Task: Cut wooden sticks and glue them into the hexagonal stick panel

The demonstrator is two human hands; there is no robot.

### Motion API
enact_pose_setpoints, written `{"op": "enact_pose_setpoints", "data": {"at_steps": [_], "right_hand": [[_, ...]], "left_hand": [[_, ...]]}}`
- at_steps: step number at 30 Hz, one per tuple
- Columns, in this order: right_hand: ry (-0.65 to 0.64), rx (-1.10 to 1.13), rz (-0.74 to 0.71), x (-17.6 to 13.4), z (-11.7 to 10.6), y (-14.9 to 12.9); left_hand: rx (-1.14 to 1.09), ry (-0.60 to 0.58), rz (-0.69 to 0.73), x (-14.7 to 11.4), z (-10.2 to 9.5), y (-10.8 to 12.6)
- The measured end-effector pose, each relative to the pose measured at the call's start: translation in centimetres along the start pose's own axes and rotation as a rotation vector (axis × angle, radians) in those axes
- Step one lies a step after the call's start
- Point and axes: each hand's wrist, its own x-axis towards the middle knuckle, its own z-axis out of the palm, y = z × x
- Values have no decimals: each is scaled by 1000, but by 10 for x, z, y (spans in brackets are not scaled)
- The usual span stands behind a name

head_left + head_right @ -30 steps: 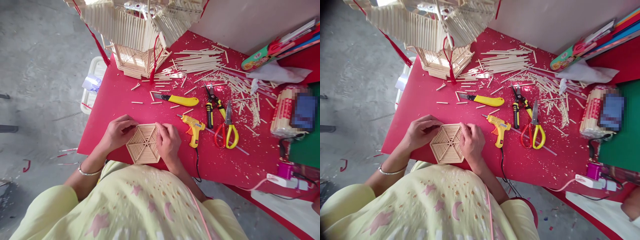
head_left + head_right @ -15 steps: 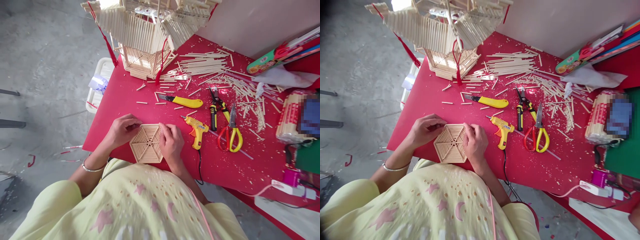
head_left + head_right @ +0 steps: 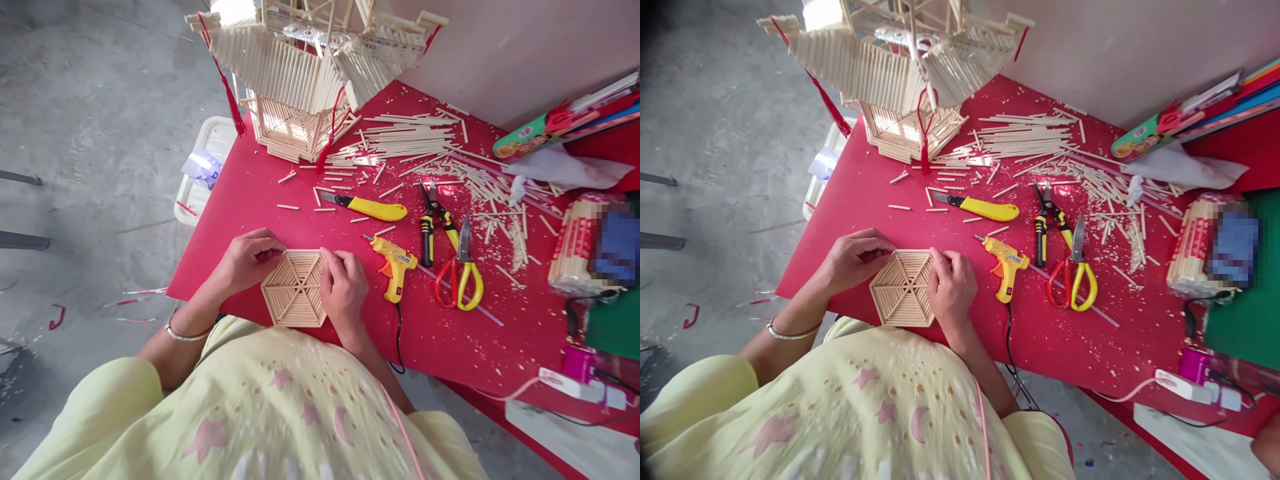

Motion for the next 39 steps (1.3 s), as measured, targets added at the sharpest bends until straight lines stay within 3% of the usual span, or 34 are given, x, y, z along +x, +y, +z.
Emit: {"op": "enact_pose_setpoints", "data": {"at_steps": [18,28,31,35,39], "right_hand": [[-2,-10,-4,-1,1,1],[10,-10,-3,0,0,-2],[72,7,-2,-2,-10,-3],[205,-67,51,-6,-42,10],[268,-239,205,-12,-72,38]], "left_hand": [[-18,-4,-3,0,2,-2],[77,-23,-14,-2,-2,-3],[104,-20,1,0,-7,-2],[144,-38,85,17,-15,3],[155,-217,217,51,-17,7]]}}
